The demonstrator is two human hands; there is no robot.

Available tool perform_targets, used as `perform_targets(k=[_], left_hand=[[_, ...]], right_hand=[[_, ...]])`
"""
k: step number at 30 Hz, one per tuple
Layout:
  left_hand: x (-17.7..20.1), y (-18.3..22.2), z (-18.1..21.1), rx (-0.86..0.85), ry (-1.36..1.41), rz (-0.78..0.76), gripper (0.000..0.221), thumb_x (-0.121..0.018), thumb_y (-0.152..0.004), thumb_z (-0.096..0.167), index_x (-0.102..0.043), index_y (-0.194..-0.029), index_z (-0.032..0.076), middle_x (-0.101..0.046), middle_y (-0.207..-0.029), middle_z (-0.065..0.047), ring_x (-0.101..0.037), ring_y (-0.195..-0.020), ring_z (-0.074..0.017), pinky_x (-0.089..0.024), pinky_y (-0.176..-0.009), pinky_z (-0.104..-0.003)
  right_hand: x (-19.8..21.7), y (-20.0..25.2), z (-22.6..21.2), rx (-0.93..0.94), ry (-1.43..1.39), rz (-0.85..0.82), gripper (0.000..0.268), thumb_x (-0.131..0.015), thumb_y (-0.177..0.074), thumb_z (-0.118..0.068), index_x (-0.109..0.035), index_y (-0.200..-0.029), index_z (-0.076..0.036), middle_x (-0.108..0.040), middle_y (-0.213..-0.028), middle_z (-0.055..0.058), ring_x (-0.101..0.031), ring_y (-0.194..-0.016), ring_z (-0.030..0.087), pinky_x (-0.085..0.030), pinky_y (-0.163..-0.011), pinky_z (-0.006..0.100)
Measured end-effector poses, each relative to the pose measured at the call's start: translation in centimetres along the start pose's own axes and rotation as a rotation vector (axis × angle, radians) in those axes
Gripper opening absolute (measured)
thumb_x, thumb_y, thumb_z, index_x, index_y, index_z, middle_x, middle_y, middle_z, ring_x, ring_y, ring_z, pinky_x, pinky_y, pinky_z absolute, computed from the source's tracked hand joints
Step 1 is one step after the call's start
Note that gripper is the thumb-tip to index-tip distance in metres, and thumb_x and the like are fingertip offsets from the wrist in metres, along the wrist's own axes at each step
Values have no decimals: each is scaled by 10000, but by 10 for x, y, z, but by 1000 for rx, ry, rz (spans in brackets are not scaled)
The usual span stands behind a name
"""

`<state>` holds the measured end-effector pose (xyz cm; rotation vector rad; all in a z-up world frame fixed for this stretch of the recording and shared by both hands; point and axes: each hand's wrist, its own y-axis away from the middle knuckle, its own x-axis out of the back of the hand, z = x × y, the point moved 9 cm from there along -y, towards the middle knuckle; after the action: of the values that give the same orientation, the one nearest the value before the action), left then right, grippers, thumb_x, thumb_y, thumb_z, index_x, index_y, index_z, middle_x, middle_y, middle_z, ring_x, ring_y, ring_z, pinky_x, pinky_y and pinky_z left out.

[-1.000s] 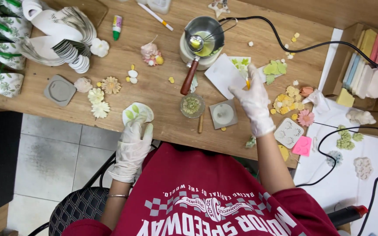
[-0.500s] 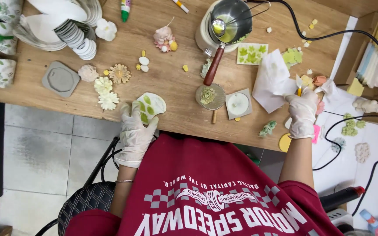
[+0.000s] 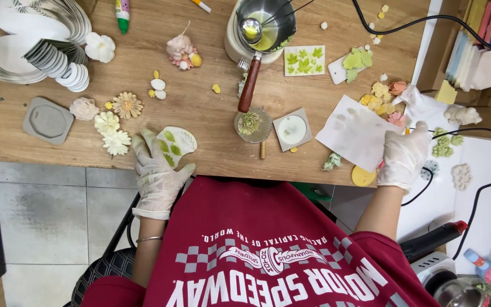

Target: Preparing and molding decorative wax shapes for candle production.

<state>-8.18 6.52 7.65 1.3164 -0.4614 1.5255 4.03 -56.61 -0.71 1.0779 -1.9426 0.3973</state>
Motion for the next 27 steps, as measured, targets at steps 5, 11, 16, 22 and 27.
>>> perform_targets(k=[5, 11, 16, 22, 27], left_hand=[[0, 8, 6, -75, 40, 90, 1298, -926, -664, 404, -134, -1612, 3, -187, -1592, -382, -305, -1440, -543, -355, -1152, -551], [7, 30, 9, -39, 75, 144, 1170, -902, -729, 371, -222, -1600, -14, -233, -1588, -378, -335, -1431, -536, -360, -1164, -528], [11, 61, -2, 66, 86, 151, 1116, -875, -775, 375, -242, -1601, -29, -258, -1583, -386, -352, -1421, -538, -376, -1154, -523], [-2, 85, -21, 206, 83, 128, 1108, -853, -769, 400, -262, -1608, -17, -278, -1559, -388, -373, -1390, -538, -423, -1085, -519], [-5, 92, -12, 229, 35, 130, 1044, -837, -782, 432, -340, -1569, -43, -358, -1535, -378, -457, -1346, -505, -443, -1070, -488]], right_hand=[[-21, 39, -175, 440, 117, -113, 771, -895, -871, -192, -505, -1526, -76, -620, -1438, 163, -623, -1246, 337, -487, -1080, 402], [-136, 28, -273, 822, 322, -609, 1170, -979, -631, -229, -326, -1597, -135, -445, -1551, 192, -521, -1314, 400, -457, -1058, 425], [-174, 22, -277, 977, 575, -733, 1229, -973, -588, -331, -313, -1610, -155, -416, -1559, 196, -543, -1276, 422, -479, -1014, 461], [-180, 5, -275, 1078, 648, -691, 1014, -880, -682, -511, -469, -1536, -149, -452, -1512, 210, -559, -1285, 411, -503, -973, 479], [-168, 1, -282, 1020, 694, -748, 955, -816, -710, -467, -473, -1536, -132, -475, -1454, 222, -650, -1098, 390, -535, -920, 451]])
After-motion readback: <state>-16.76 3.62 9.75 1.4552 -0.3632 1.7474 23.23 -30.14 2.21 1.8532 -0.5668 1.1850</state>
